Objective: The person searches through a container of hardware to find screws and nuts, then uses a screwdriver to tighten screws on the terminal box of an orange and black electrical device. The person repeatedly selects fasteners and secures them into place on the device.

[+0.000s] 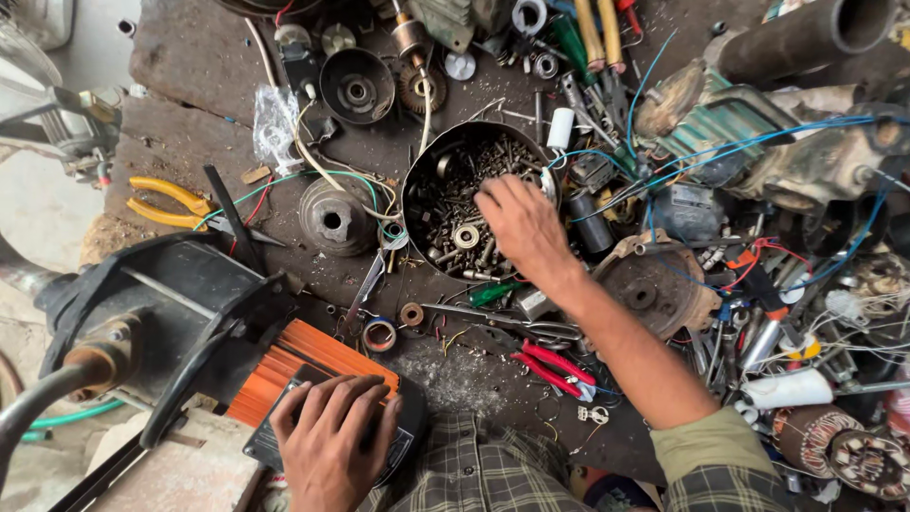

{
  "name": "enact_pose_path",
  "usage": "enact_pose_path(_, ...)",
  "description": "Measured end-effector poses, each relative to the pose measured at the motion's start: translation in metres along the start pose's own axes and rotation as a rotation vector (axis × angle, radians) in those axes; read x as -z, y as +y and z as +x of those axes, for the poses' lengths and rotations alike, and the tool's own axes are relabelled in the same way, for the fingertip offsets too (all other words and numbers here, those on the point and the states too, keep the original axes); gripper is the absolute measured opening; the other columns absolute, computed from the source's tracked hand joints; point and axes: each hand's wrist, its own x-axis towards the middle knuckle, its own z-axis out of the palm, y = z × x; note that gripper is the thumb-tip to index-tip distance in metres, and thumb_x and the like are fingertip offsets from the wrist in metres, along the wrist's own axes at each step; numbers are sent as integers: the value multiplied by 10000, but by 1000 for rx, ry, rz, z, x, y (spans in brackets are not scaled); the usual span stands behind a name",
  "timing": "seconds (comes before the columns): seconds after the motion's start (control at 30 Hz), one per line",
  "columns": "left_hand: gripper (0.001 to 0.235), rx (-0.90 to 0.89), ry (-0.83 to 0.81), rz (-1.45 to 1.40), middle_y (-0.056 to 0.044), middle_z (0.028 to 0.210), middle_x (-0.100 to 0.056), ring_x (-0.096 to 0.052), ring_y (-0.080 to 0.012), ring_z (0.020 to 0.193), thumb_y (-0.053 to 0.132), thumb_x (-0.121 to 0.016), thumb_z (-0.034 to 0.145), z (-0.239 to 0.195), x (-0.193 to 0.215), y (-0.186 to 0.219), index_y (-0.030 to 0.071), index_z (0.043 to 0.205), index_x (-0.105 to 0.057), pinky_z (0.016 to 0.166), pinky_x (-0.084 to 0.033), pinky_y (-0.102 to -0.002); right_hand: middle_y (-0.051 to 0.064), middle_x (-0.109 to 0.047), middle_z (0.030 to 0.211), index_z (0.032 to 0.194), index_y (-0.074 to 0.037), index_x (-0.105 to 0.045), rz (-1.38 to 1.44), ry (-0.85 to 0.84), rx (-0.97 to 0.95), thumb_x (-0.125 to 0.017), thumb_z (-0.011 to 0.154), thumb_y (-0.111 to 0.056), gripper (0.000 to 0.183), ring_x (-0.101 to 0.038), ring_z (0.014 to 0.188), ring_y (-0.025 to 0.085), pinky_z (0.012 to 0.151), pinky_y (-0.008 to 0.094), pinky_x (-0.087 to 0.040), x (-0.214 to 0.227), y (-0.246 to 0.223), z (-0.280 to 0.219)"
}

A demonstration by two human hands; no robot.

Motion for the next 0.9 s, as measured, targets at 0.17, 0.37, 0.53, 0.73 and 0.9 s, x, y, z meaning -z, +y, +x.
enact_pose_path(0.17,188,2,-20,4,61,1000,-726,-658,-134,1022,284,-791,803,-1,1,0,159,935,-744,1028,-354,-411,175,-653,1241,1203,32,-685,-33,50,6,-605,786,56,425,-617,1170,315,978,422,-509,-6,4,16)
enact_pose_path(0.37,176,-8,-29,13,73,993,-724,-656,-127,1020,285,-788,800,0,0,0,174,929,-745,1023,-342,-411,125,-692,1139,1093,-11,-709,263,-114,50,-605,787,77,335,-651,1074,297,970,423,-521,4,5,9)
enact_pose_path(0.53,160,-18,-24,17,82,1003,-726,-654,-119,1018,291,-791,813,2,0,-1,182,918,-738,1004,-342,-392,99,-707,1036,1015,-29,-691,271,-48,104,-585,804,106,272,-678,1038,254,990,410,-553,22,-2,-9)
enact_pose_path(0.73,184,2,-57,31,79,1004,-727,-655,-120,1024,297,-789,817,0,1,-1,172,945,-747,1018,-336,-397,107,-703,997,1108,-9,-707,225,86,19,-699,912,-53,200,-671,905,241,805,387,-543,13,-1,0)
enact_pose_path(0.9,183,-5,-67,19,76,1004,-725,-655,-120,1027,296,-786,820,3,3,0,169,946,-748,1022,-335,-403,80,-644,798,905,-31,-698,169,21,-290,-776,930,-184,173,-616,668,208,554,366,-497,-34,-3,39)
